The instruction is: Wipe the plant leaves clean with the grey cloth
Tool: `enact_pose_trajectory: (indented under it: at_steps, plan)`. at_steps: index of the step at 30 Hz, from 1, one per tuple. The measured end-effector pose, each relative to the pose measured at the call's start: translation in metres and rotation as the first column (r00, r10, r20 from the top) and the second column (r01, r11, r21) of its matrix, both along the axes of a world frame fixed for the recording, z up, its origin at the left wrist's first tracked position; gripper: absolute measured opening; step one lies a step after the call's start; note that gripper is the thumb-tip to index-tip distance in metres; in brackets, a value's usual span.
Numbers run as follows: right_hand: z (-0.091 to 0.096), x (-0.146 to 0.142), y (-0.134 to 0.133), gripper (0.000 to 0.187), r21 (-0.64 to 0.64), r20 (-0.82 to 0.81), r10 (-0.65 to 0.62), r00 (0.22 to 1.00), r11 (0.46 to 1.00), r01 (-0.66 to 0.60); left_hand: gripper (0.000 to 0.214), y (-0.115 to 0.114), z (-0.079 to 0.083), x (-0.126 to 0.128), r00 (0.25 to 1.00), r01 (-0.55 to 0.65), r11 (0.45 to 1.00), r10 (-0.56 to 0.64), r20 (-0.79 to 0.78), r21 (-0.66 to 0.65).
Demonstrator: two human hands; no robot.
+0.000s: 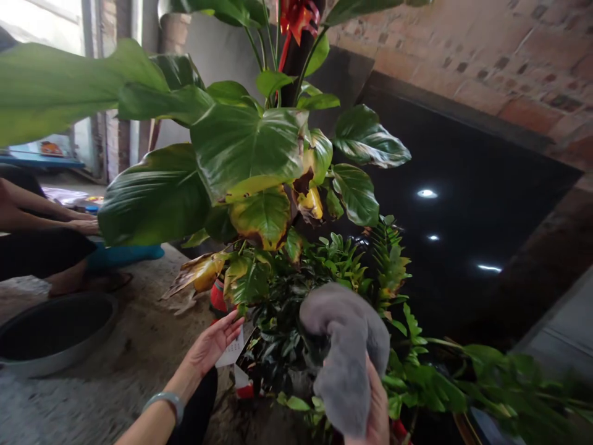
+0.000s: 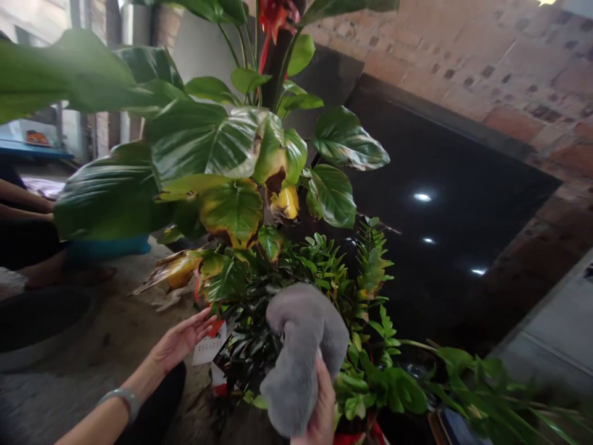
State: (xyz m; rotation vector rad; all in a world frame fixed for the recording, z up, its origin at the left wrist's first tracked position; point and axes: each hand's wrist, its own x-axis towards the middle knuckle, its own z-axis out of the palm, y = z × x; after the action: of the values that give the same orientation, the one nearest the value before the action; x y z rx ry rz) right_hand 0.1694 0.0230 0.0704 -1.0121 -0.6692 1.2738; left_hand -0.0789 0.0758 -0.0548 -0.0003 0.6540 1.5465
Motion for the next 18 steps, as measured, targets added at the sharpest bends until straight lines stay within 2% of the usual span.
enact_pose_trajectory:
  at_steps: [2, 3, 5, 7, 9, 10, 12, 14, 16, 18]
  plan:
    - [0.009, -0.019, 0.016, 0.044, -0.085, -0.102, 0.01, 0.995, 0.996, -0.019, 0.043, 0.001, 0.001, 0.002, 1.0, -0.027, 0.999, 0.027, -0.008, -0.02]
    - [0.006, -0.029, 0.02, 0.046, -0.143, -0.142, 0.029, 0.989, 0.989, -0.05, 0.038, 0.001, 0.002, 0.003, 0.999, -0.044, 0.998, 0.044, -0.009, -0.034]
    - [-0.016, -0.05, 0.019, 0.045, -0.243, -0.15, 0.083, 0.985, 0.963, -0.118, 0.029, 0.002, 0.004, 0.003, 0.997, -0.08, 0.995, 0.08, 0.001, -0.055]
    - [-0.045, -0.064, 0.006, 0.043, -0.308, -0.077, 0.113, 0.991, 0.942, -0.131, 0.026, 0.002, 0.005, 0.002, 0.994, -0.107, 0.992, 0.108, 0.014, -0.063]
    - [-0.066, -0.069, -0.012, 0.043, -0.305, -0.006, 0.133, 0.991, 0.944, -0.128, 0.026, 0.003, 0.003, -0.001, 0.992, -0.12, 0.991, 0.122, 0.022, -0.061]
    - [-0.068, -0.069, -0.021, 0.045, -0.295, 0.008, 0.142, 0.99, 0.946, -0.134, 0.026, 0.004, 0.001, -0.003, 0.993, -0.119, 0.991, 0.12, 0.022, -0.058]
    - [-0.056, -0.066, -0.03, 0.048, -0.267, -0.008, 0.168, 0.986, 0.95, -0.164, 0.023, 0.006, -0.006, -0.005, 0.996, -0.084, 0.996, 0.085, 0.012, -0.037]
    - [-0.026, -0.063, -0.025, 0.054, -0.247, -0.043, 0.193, 0.98, 0.949, -0.197, 0.021, 0.008, -0.014, -0.005, 1.0, -0.024, 1.0, 0.024, -0.013, -0.006]
    - [0.004, -0.066, -0.008, 0.059, -0.191, -0.061, 0.169, 0.984, 0.965, -0.178, 0.023, 0.009, -0.021, -0.003, 0.999, 0.017, 1.0, -0.017, -0.034, 0.015]
    - [0.02, -0.075, 0.015, 0.061, -0.136, -0.083, 0.142, 0.986, 0.979, -0.153, 0.023, 0.011, -0.025, -0.001, 0.999, 0.031, 0.999, -0.03, -0.042, 0.014]
